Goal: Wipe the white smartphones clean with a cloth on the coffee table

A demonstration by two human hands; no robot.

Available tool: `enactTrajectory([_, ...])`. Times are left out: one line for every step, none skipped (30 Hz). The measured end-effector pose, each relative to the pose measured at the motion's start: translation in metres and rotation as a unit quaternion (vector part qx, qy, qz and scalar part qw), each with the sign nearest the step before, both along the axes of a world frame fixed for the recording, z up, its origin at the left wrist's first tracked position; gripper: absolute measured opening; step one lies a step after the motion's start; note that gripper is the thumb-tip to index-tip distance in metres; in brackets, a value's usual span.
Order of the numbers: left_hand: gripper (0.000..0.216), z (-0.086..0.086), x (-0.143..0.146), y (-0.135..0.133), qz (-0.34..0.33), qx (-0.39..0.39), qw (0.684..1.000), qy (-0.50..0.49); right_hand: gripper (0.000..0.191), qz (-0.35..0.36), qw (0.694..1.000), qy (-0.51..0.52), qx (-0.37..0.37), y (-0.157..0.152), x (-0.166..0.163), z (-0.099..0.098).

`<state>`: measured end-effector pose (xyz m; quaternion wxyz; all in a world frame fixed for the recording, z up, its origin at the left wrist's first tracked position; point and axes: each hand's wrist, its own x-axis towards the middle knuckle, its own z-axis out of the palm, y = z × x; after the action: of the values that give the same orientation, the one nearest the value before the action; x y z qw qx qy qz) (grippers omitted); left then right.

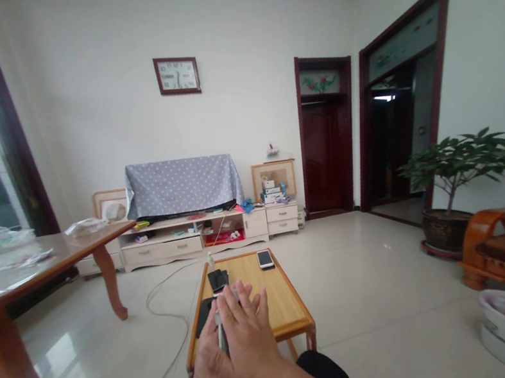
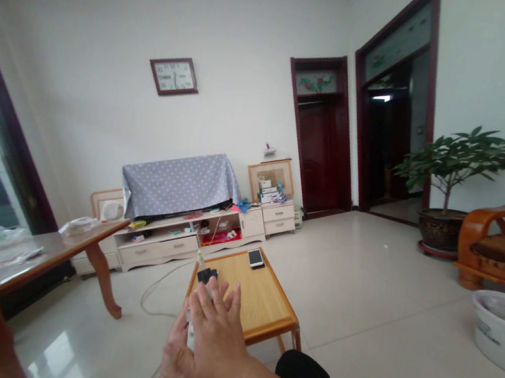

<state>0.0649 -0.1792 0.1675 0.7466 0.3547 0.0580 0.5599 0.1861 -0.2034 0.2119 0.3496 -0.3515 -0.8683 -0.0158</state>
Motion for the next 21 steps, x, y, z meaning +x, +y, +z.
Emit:
enactTrajectory([0.056, 0.000, -0.003, 0.001, 0.016, -0.001, 1.000, -0.011, 0.075, 0.018, 1.000, -0.008, 0.011, -0.005, 0.000, -0.007])
enactTrajectory([0.053, -0.001, -0.007, 0.001, 0.030, -0.005, 0.999, -0.021, 0.074, 0.037, 0.999, -0.018, 0.024, -0.010, 0.001, -0.016])
enactTrajectory([0.052, -0.001, -0.011, 0.002, 0.041, -0.011, 0.999, -0.028, 0.071, 0.054, 0.997, -0.027, 0.039, -0.015, 0.001, -0.025])
enactTrajectory([0.052, -0.001, -0.015, 0.002, 0.048, -0.020, 0.998, -0.032, 0.069, 0.068, 0.996, -0.033, 0.055, -0.019, 0.002, -0.033])
enactTrajectory([0.052, -0.001, -0.019, 0.003, 0.051, -0.027, 0.998, -0.035, 0.067, 0.079, 0.994, -0.036, 0.070, -0.022, 0.002, -0.040])
enactTrajectory([0.053, -0.001, -0.022, 0.003, 0.056, -0.032, 0.997, -0.039, 0.067, 0.087, 0.992, -0.037, 0.081, -0.024, 0.002, -0.043])
enactTrajectory([0.053, -0.001, -0.022, 0.004, 0.059, -0.033, 0.997, -0.043, 0.069, 0.090, 0.992, -0.037, 0.084, -0.023, 0.002, -0.044])
enactTrajectory([0.052, -0.002, -0.021, 0.004, 0.058, -0.032, 0.997, -0.046, 0.070, 0.087, 0.992, -0.036, 0.080, -0.021, 0.002, -0.041])
enactTrajectory([0.051, -0.003, -0.019, 0.005, 0.055, -0.028, 0.997, -0.046, 0.072, 0.076, 0.994, -0.033, 0.070, -0.018, 0.001, -0.036])
enactTrajectory([0.051, -0.004, -0.015, 0.006, 0.048, -0.024, 0.998, -0.044, 0.073, 0.058, 0.996, -0.029, 0.055, -0.013, 0.001, -0.029])
enactTrajectory([0.052, -0.005, -0.011, 0.007, 0.041, -0.019, 0.998, -0.041, 0.073, 0.038, 0.998, -0.022, 0.043, -0.009, 0.000, -0.021])
enactTrajectory([0.053, -0.006, -0.008, 0.008, 0.036, -0.017, 0.998, -0.039, 0.074, 0.017, 0.999, -0.014, 0.034, -0.005, 0.000, -0.015])
enactTrajectory([0.054, -0.007, -0.006, 0.009, 0.032, -0.017, 0.999, -0.036, 0.074, 0.002, 0.999, -0.007, 0.032, -0.002, -0.001, -0.011])
enactTrajectory([0.054, -0.007, -0.007, 0.009, 0.031, -0.020, 0.999, -0.037, 0.075, -0.006, 0.999, -0.004, 0.036, -0.001, -0.002, -0.011])
enactTrajectory([0.054, -0.007, -0.009, 0.009, 0.034, -0.024, 0.998, -0.040, 0.075, -0.002, 0.999, -0.006, 0.046, -0.002, -0.002, -0.013])
enactTrajectory([0.052, -0.006, -0.013, 0.009, 0.041, -0.029, 0.998, -0.045, 0.075, 0.010, 0.998, -0.012, 0.060, -0.004, -0.002, -0.019])
enactTrajectory([0.050, -0.005, -0.018, 0.008, 0.052, -0.034, 0.997, -0.051, 0.074, 0.027, 0.996, -0.018, 0.079, -0.008, -0.003, -0.027])
enactTrajectory([0.049, -0.004, -0.023, 0.008, 0.067, -0.039, 0.995, -0.058, 0.073, 0.047, 0.994, -0.025, 0.098, -0.012, -0.003, -0.035])
enactTrajectory([0.049, -0.002, -0.026, 0.007, 0.078, -0.044, 0.994, -0.060, 0.071, 0.061, 0.992, -0.028, 0.111, -0.016, -0.003, -0.041])
enactTrajectory([0.050, -0.002, -0.028, 0.006, 0.087, -0.049, 0.993, -0.061, 0.068, 0.071, 0.990, -0.032, 0.115, -0.020, -0.004, -0.045])
enactTrajectory([0.051, -0.002, -0.028, 0.005, 0.087, -0.053, 0.993, -0.057, 0.065, 0.076, 0.991, -0.037, 0.108, -0.021, -0.004, -0.046])
